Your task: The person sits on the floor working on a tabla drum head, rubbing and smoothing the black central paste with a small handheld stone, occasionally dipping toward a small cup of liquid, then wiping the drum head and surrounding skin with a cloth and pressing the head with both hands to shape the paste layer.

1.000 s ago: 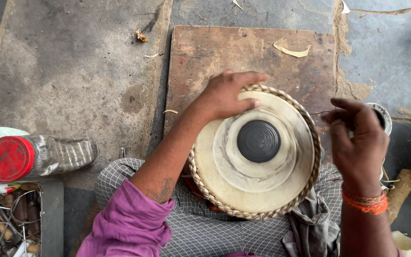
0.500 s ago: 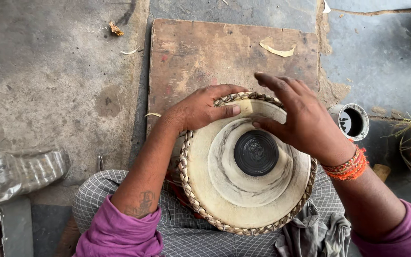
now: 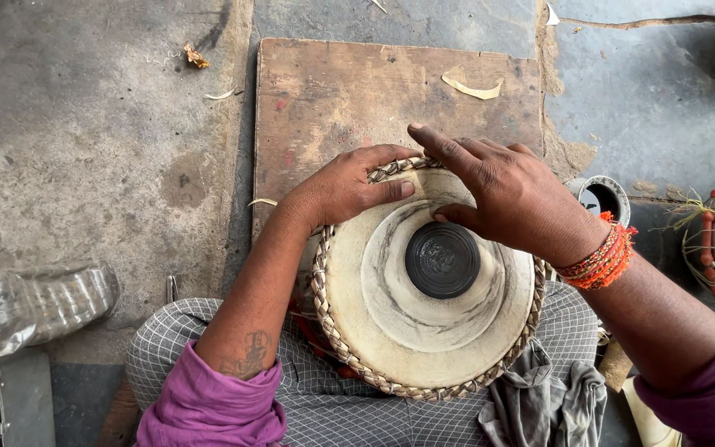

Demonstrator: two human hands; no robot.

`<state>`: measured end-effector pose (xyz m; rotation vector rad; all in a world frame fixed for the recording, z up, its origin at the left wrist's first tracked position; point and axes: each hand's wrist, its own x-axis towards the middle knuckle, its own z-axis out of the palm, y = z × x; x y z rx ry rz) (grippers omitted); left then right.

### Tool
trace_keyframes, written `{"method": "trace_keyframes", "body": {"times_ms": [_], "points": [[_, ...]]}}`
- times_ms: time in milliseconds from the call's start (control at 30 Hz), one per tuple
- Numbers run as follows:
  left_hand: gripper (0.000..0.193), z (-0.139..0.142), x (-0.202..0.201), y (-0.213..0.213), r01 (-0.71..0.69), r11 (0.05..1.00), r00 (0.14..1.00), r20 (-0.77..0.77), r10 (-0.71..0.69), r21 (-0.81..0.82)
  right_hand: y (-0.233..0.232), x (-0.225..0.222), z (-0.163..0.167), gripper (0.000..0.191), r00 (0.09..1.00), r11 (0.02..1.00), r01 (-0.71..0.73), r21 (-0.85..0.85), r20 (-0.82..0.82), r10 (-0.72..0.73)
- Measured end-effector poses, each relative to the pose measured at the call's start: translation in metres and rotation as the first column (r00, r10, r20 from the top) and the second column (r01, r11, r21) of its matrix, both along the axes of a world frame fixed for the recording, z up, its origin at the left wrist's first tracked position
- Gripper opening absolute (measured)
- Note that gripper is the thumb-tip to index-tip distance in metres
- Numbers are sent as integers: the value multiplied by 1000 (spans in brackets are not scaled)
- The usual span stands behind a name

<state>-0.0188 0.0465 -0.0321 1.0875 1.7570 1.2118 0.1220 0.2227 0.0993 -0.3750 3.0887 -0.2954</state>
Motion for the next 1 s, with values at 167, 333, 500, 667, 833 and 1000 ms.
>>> {"method": "trace_keyframes", "body": {"times_ms": [167, 333, 500, 667, 833, 1000], "points": [[82, 3, 0, 2, -10, 998, 1000, 9, 11, -55, 2, 2, 0, 104, 998, 999, 25, -21, 57, -24], [80, 4, 1, 4, -31, 996, 999, 39, 35, -88, 6, 5, 2, 101, 988, 995, 86, -41, 130, -80], [75, 6, 1, 4, -46, 993, 998, 36, 50, -110, 7, 10, 1, 99, 981, 988, 124, -91, 164, -108], [72, 9, 2, 5, -51, 993, 998, 29, 54, -107, 9, 14, 1, 96, 979, 980, 150, -133, 157, -129], [69, 11, 3, 5, -55, 993, 998, 38, 59, -101, 12, 19, -2, 97, 969, 965, 188, -181, 194, -152], [68, 15, 3, 4, -52, 992, 995, 76, 61, -113, 18, 28, -7, 97, 963, 947, 227, -228, 198, -183]]}}
